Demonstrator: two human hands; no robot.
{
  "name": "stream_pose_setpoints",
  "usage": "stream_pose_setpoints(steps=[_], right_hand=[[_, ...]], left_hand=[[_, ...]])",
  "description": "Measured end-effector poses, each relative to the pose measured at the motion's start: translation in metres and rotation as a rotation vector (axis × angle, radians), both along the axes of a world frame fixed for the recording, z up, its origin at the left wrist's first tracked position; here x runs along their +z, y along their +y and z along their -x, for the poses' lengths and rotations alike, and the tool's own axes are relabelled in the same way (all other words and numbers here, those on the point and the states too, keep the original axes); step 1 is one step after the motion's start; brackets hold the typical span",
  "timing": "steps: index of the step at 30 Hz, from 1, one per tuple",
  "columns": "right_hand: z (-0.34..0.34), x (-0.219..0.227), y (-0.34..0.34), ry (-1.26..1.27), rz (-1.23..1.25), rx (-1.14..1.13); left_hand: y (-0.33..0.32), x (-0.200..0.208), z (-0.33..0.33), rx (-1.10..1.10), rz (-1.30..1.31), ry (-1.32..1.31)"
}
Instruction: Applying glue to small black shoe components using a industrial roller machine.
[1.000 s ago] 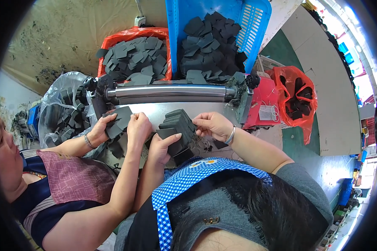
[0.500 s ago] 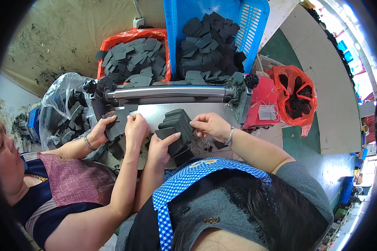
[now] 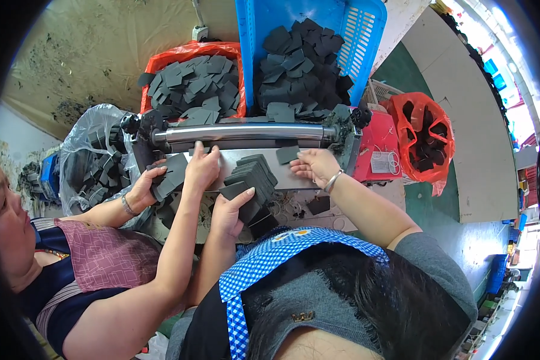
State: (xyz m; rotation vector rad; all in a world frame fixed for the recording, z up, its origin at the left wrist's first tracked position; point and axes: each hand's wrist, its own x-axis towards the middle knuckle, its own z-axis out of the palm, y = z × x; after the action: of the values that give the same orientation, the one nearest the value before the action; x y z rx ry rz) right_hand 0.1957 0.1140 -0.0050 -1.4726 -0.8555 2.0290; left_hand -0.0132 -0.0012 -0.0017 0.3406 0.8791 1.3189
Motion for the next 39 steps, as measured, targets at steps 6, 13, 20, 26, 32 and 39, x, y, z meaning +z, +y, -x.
stream_pose_setpoints(steps=[6,13,20,26,32,39], right_hand=[[0.025,0.027,-0.03,0.143,-0.087,0.382],[0.025,0.018,-0.029,0.122,0.013,0.216],[0.005,-0.001,0.009,0.046,0.051,-0.234],[0.026,0.022,-0.026,0.113,-0.07,0.334],[0.023,0.003,-0.024,0.134,0.071,0.317],[0.02,0.016,-0.009,0.045,0.031,-0.159]], left_hand=[[0.0,0.002,0.001,-0.083,-0.012,-0.015],[0.002,-0.003,-0.004,-0.039,0.051,-0.043],[0.003,-0.006,-0.002,0.087,-0.002,0.078],[0.002,0.002,-0.004,0.027,-0.004,-0.006],[0.001,-0.002,-0.006,0.021,0.006,-0.048],[0.0,-0.003,-0.004,0.101,-0.008,0.028]])
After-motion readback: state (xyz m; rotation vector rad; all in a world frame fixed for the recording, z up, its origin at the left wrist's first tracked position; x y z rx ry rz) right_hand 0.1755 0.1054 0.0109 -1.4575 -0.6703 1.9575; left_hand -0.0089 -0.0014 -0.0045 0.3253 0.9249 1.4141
